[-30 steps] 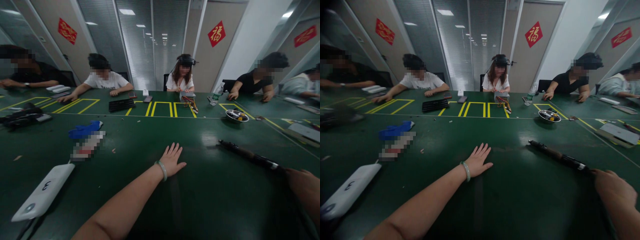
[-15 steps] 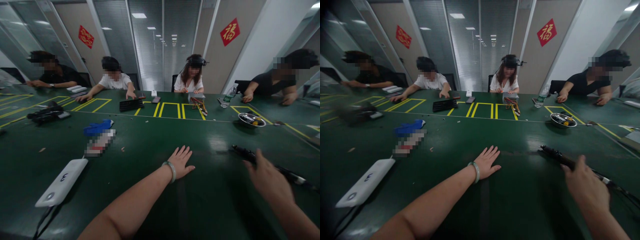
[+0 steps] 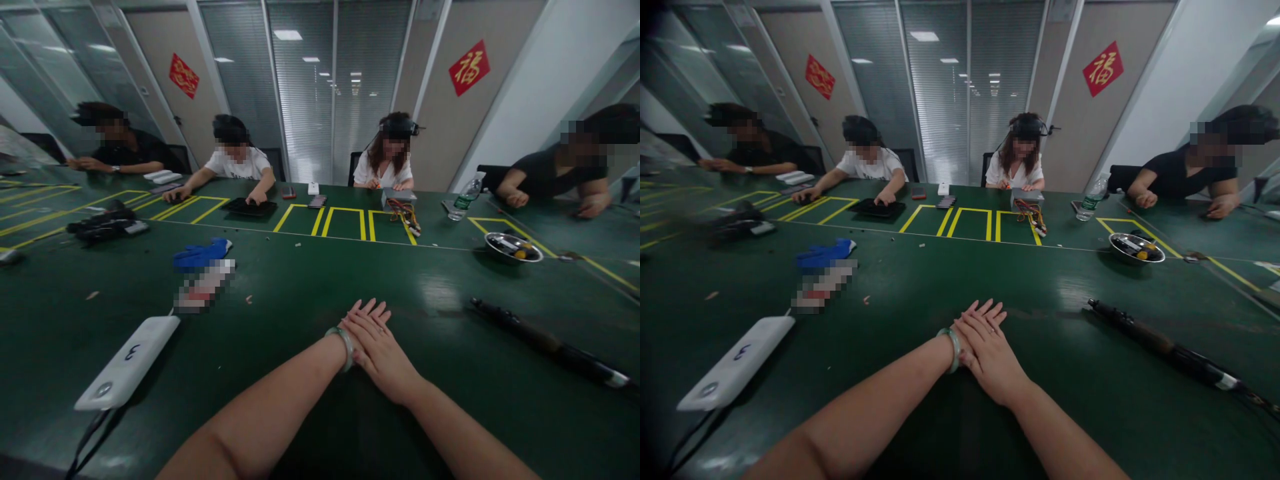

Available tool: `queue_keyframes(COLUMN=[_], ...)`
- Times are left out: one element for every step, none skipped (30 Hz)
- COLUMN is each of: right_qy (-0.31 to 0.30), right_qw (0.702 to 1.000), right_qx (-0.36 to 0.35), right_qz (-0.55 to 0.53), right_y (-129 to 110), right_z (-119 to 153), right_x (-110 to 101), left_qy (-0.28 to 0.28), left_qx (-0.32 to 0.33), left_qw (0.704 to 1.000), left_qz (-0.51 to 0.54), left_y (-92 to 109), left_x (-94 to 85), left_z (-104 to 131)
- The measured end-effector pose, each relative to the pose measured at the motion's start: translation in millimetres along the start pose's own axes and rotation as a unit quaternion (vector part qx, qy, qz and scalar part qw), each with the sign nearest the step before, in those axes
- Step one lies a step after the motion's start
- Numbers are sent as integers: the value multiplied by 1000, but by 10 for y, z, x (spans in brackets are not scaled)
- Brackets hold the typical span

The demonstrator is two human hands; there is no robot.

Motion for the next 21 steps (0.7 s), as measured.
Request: queue_keyframes(right_qy=[0,0,-1,-3,-6,-8,-11,-13,-12,-9,-1,13,34,62,95,134,177,219,259,293,321], right_qw=[1000,1000,1000,1000,1000,1000,1000,1000,1000,1000,1000,999,998,995,989,979,964,942,913,880,844], right_qx=[1,1,2,2,2,4,6,8,12,17,25,36,54,78,110,148,192,242,294,347,397], right_qz=[-2,-3,-5,-8,-10,-12,-13,-15,-15,-15,-15,-12,-8,-1,11,29,53,82,112,141,167], right_y=[18,32,39,41,40,37,35,34,41,58,92,151,240,364,522,711,924,1153,1389,1626,1859], right_z=[6,10,11,9,8,7,9,14,20,28,36,44,55,73,107,164,254,381,548,751,983], right_x=[-13,-23,-29,-30,-27,-22,-14,-6,0,2,-5,-25,-63,-122,-205,-311,-438,-578,-725,-870,-1004], left_qy=[2,2,1,-1,-3,-5,-5,-6,-7,-10,-13,-13,-11,-3,8,18,24,27,27,26,24], left_qx=[8,17,22,23,23,24,24,23,25,29,37,54,69,67,46,36,30,27,30,34,37], left_qw=[1000,1000,999,999,999,999,999,999,999,999,999,998,997,997,998,997,997,996,996,995,995], left_qz=[-8,-17,-23,-27,-28,-28,-27,-26,-23,-18,-12,0,14,31,46,59,68,76,82,87,91], left_y=[0,0,-2,-8,-15,-18,-18,-14,-4,11,33,66,99,111,98,97,99,101,106,110,110], left_x=[31,61,88,109,122,123,109,83,45,-1,-55,-114,-176,-240,-302,-352,-390,-415,-428,-432,-431], left_z=[-2,-4,-7,-10,-11,-10,-6,3,16,31,48,62,75,86,97,103,106,107,106,105,104])
Point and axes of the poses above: each hand's wrist, its own z-axis away from the middle knuckle, its own x-axis out of the palm, y = z × x, the point moved 6 cm from there along -z, towards the middle knuckle, and after that the axes turned 14 degrees about x, right-handed, at the moved point
